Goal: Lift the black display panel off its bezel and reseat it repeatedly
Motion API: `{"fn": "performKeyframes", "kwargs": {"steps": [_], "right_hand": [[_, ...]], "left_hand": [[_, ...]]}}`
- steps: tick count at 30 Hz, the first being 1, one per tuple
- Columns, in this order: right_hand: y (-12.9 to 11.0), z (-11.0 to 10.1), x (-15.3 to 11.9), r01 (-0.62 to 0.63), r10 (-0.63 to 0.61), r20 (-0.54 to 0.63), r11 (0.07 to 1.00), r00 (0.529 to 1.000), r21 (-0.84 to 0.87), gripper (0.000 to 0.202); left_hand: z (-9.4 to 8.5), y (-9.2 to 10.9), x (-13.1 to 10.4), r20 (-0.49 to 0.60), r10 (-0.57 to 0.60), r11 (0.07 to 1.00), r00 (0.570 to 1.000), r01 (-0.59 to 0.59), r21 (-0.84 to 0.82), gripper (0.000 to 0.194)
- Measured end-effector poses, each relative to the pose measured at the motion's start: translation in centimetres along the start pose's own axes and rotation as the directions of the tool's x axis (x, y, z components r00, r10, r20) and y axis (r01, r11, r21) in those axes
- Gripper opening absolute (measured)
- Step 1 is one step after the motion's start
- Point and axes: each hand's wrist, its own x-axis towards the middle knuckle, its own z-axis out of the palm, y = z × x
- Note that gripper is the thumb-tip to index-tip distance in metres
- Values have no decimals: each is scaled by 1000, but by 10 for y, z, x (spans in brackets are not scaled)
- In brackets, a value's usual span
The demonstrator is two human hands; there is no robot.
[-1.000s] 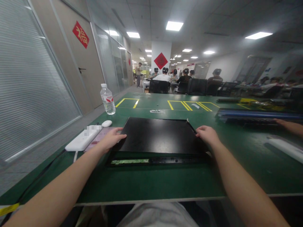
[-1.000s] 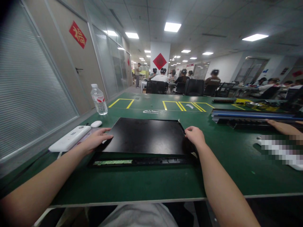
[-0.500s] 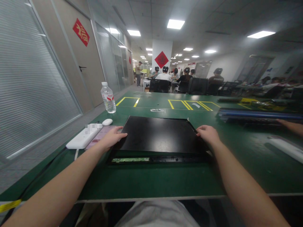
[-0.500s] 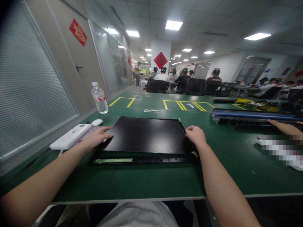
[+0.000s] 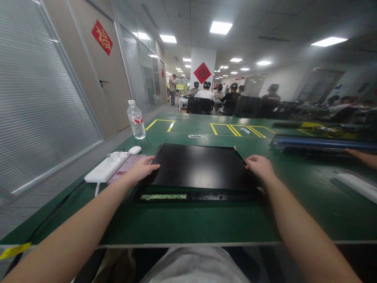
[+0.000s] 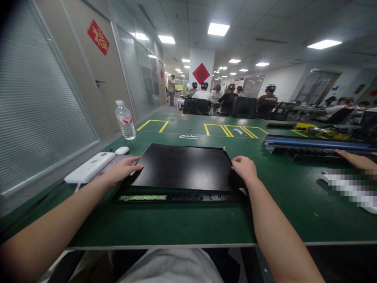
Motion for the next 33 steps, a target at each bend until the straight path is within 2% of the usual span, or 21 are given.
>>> {"fn": "performKeyframes", "kwargs": {"steps": [11,17,26,33], "right_hand": [[-2,0,-1,69,-70,-16,995,997,-73,24],[0,-1,0,57,-58,-9,997,998,-61,24],[3,2,3,151,-155,-15,977,988,-153,25],[5,4,3,149,-153,-20,978,988,-143,24]], "left_hand": [[1,1,0,14,12,1000,1000,-12,3,43],[2,3,-2,6,10,1000,1000,-10,5,39],[1,3,-1,22,-8,1000,1000,8,-27,41],[0,2,-1,2,-22,999,1000,22,-27,38]]}}
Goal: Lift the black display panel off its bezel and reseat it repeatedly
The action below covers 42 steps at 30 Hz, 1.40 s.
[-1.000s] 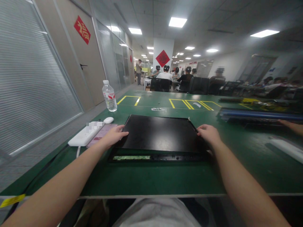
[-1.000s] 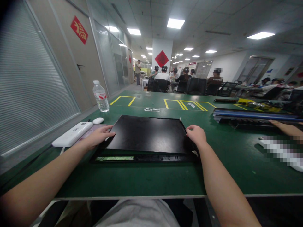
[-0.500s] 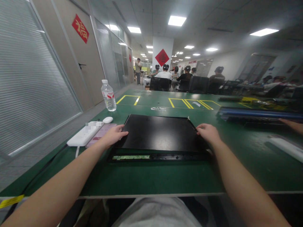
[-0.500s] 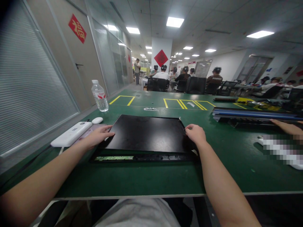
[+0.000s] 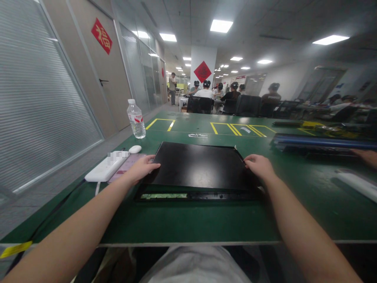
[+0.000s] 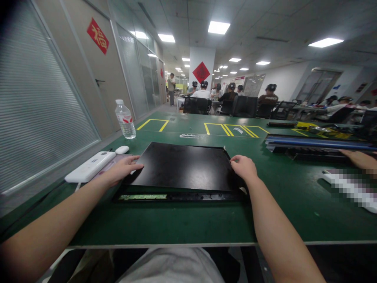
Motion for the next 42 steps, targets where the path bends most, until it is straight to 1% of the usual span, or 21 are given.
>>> {"fn": "performKeyframes", "kwargs": {"steps": [5,8,11,14,16,20,23,25,27,29,33,37,42], "right_hand": [[-1,-2,0,-10,10,22,999,1000,34,25],[-1,-1,0,-16,15,24,999,1000,35,25],[0,-1,1,-20,18,25,999,1000,50,24],[1,0,1,-31,29,31,996,999,80,24],[2,0,1,-42,39,30,994,999,103,23],[4,2,3,-61,58,23,987,998,146,23],[7,3,5,-73,69,29,984,997,165,24],[7,4,5,-75,70,33,983,997,168,25],[7,4,5,-74,70,32,983,997,167,25],[6,3,4,-68,65,23,984,998,162,25],[4,1,3,-66,63,25,986,998,153,25],[5,1,4,-78,73,32,983,997,169,26],[7,2,5,-67,63,30,981,998,182,25]], "left_hand": [[0,-3,2,25,-11,999,1000,12,-51,44],[0,-2,2,41,-11,998,999,13,-54,47],[-1,0,0,7,3,1000,1000,-3,-17,50],[-1,3,-3,-47,30,999,998,-29,17,49],[-1,4,-4,-58,27,1000,998,-26,15,48],[0,4,-4,-53,13,997,999,-17,-76,54],[-1,1,-2,-47,55,986,997,-61,-152,58],[-2,-2,1,-49,97,981,994,-104,-162,57],[-5,-4,3,-45,142,981,989,-147,-125,54],[-7,-6,6,-40,172,983,984,-174,-49,53],[-9,-9,10,-48,166,978,985,-159,132,56],[-9,-15,15,-66,202,943,977,-176,282,53],[-9,-22,21,-11,233,887,972,-208,413,46]]}}
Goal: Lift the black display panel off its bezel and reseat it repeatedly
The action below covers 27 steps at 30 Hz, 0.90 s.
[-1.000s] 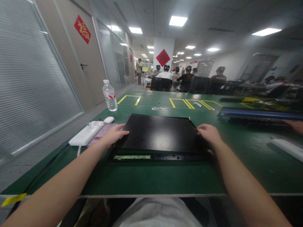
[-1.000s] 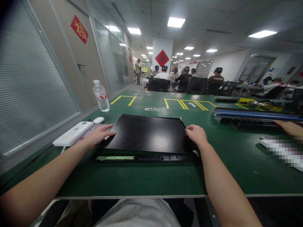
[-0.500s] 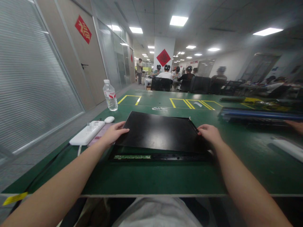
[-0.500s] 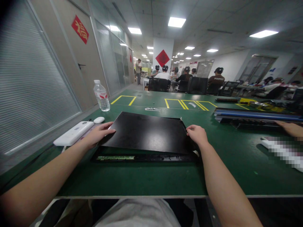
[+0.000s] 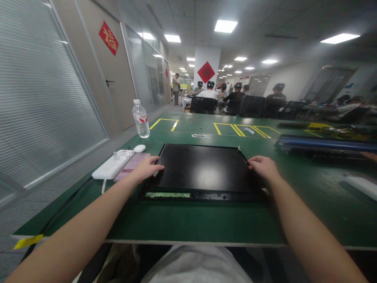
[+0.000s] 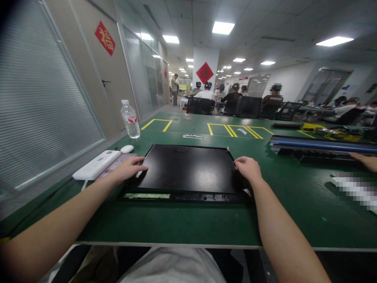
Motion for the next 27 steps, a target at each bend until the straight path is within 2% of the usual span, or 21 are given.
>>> {"fn": "performKeyframes", "kwargs": {"steps": [3,8,13,17,27], "right_hand": [[0,0,-1,-9,9,4,1000,1000,15,24],[-1,-1,-1,-33,32,17,999,999,31,24],[2,1,1,-28,27,19,999,999,45,24],[3,2,3,-21,20,20,999,1000,47,23],[-1,1,0,-8,8,26,1000,1000,22,21]], "left_hand": [[1,-3,2,20,35,997,999,-37,72,43],[2,-15,9,25,116,969,993,-118,217,50],[4,-27,16,37,132,947,991,-137,292,56],[4,-29,17,56,122,942,991,-133,307,62],[2,-21,11,59,75,959,995,-88,269,59]]}}
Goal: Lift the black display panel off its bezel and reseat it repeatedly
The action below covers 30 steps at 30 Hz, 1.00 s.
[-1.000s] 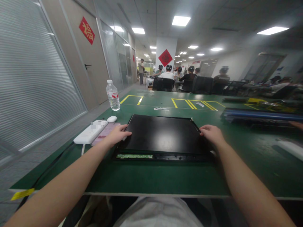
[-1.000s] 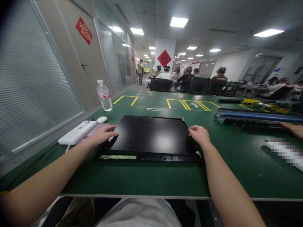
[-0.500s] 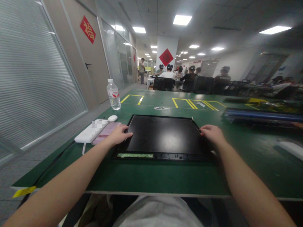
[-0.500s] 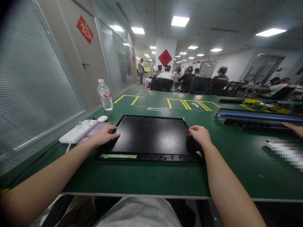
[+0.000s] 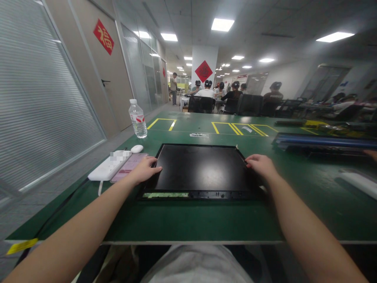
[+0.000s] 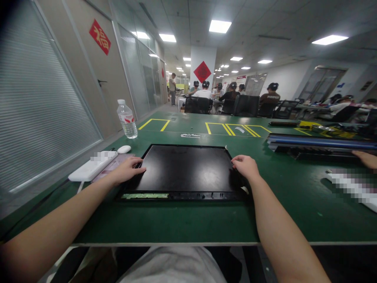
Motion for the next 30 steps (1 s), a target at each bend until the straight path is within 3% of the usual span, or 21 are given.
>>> {"fn": "performKeyframes", "kwargs": {"steps": [8,12,16,20,23,26,30], "right_hand": [[1,0,0,47,-47,-15,999,999,0,18],[3,-1,2,35,-35,9,999,999,2,19],[4,0,2,38,-38,12,999,999,-14,22],[3,1,0,43,-43,2,999,999,-23,23],[2,0,-1,13,-14,-25,999,1000,-30,24],[1,-1,-2,31,-35,-74,998,997,-52,23],[0,4,-3,190,-192,-53,980,980,-54,26]], "left_hand": [[-4,11,-5,-4,30,999,1000,-30,25,51],[-5,17,-10,54,75,997,996,-76,11,64],[-6,19,-18,89,124,980,988,-136,146,83],[-16,19,-25,249,291,932,924,-333,145,76],[-26,20,-30,367,348,918,862,-392,50,73],[-31,20,-32,403,395,903,826,-430,-4,73],[-34,19,-32,407,428,891,807,-452,-42,76]]}}
